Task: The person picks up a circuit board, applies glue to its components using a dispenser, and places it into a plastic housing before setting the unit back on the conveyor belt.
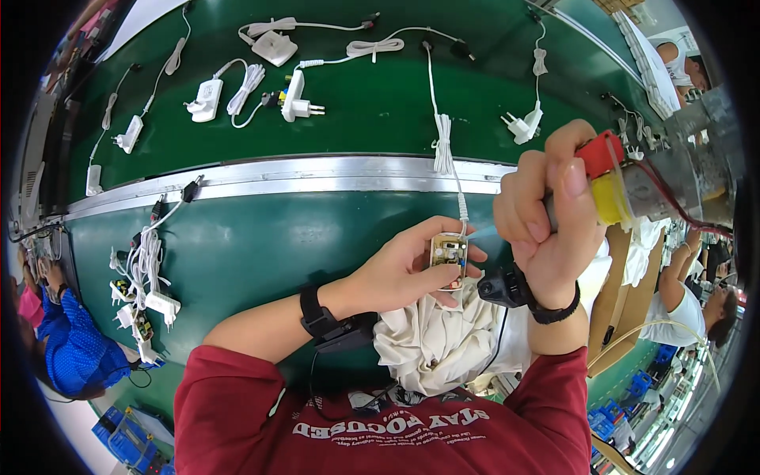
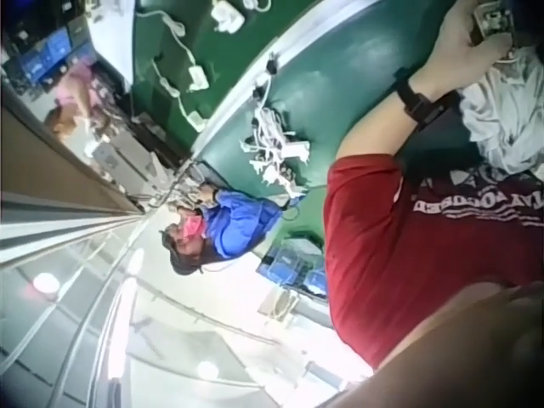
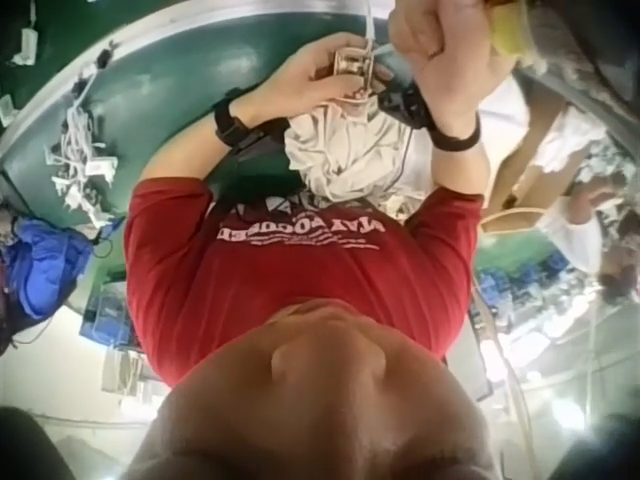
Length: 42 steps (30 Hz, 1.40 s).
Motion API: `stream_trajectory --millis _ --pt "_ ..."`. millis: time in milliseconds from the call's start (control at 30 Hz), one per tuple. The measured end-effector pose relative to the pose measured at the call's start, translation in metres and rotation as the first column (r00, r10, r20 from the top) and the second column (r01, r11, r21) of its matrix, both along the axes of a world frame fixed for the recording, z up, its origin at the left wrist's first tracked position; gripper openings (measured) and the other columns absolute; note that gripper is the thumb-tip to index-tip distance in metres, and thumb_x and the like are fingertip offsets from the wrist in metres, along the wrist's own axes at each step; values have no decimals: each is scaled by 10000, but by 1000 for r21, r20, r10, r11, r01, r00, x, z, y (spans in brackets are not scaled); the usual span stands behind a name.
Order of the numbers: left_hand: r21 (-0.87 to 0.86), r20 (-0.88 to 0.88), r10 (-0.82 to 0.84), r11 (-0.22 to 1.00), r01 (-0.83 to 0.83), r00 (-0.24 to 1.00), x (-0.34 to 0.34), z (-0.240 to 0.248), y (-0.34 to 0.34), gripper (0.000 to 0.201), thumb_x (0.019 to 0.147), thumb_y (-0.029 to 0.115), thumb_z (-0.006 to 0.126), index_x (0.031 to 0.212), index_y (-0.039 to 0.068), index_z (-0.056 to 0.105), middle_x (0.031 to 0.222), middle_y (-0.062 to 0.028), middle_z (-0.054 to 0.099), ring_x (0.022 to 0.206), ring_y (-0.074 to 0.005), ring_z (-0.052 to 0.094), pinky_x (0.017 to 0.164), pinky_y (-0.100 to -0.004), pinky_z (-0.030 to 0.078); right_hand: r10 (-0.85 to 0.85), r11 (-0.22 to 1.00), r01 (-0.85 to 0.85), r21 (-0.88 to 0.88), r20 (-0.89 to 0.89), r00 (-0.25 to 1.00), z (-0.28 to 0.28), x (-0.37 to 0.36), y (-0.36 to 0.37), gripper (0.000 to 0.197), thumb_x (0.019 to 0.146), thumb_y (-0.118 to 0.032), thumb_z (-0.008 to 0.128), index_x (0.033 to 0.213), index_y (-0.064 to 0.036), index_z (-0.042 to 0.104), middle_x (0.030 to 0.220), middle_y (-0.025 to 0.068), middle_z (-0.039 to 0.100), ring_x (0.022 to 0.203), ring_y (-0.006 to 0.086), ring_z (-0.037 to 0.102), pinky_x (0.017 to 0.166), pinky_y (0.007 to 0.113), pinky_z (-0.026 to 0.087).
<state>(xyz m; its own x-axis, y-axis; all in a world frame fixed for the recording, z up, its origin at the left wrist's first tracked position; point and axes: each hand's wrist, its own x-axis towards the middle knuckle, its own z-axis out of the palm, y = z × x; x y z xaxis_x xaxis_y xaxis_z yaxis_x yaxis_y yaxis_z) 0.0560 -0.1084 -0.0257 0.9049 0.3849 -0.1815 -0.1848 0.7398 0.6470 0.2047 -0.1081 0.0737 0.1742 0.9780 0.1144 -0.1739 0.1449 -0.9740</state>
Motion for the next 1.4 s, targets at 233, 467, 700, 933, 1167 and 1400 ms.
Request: stream_trajectory --millis 233,467,700,933,1167,1400 --pt "-26 14 3 1000 -3 1000 0 -4 -1 435 911 11 481 1322 42 340 1210 -127 525 1086 -190 564 780 -331 575 -8 1000 8 24 30 1000 2 -4 -1 268 965 -342 443 897 -98 354 497 -34 312 363 47 252 353 216 202" --pt "-66 -65 44 997 -49 997 -2 -8 5 392 917 20 476 1294 62 379 1205 -118 534 1098 -193 561 774 -325 575 105 994 -104 11 -51 993 6 -3 -11 265 975 -343 431 930 -98 340 505 -27 329 364 55 270 358 212 234" --pt "-53 -3 95 994 -95 995 -9 -9 6 367 923 35 464 1283 72 396 1200 -112 547 1105 -194 561 760 -320 575 160 987 -160 0 15 987 4 -12 -15 278 973 -348 438 905 -104 323 509 -22 335 364 55 272 355 214 239" --pt "-158 25 98 983 -93 995 -11 -13 7 365 922 32 458 1280 71 400 1200 -116 548 1103 -203 564 753 -327 577 188 982 -188 11 13 982 1 -12 -16 289 972 -353 442 898 -104 318 514 -20 343 368 54 283 355 212 241" --pt "-185 47 99 979 -89 994 -11 -13 8 373 931 50 459 1296 66 388 1213 -122 537 1116 -213 558 793 -349 568 162 986 -164 16 95 982 3 -13 -17 296 970 -365 443 963 -88 340 521 -16 356 379 53 299 363 209 247" --pt "-327 144 88 944 -37 986 -12 -14 5 390 951 56 420 1333 65 349 1265 -137 491 1174 -228 512 892 -406 529 188 980 -195 39 128 974 -2 -16 -18 338 955 -394 474 969 -84 343 524 -8 361 390 64 313 365 212 258"
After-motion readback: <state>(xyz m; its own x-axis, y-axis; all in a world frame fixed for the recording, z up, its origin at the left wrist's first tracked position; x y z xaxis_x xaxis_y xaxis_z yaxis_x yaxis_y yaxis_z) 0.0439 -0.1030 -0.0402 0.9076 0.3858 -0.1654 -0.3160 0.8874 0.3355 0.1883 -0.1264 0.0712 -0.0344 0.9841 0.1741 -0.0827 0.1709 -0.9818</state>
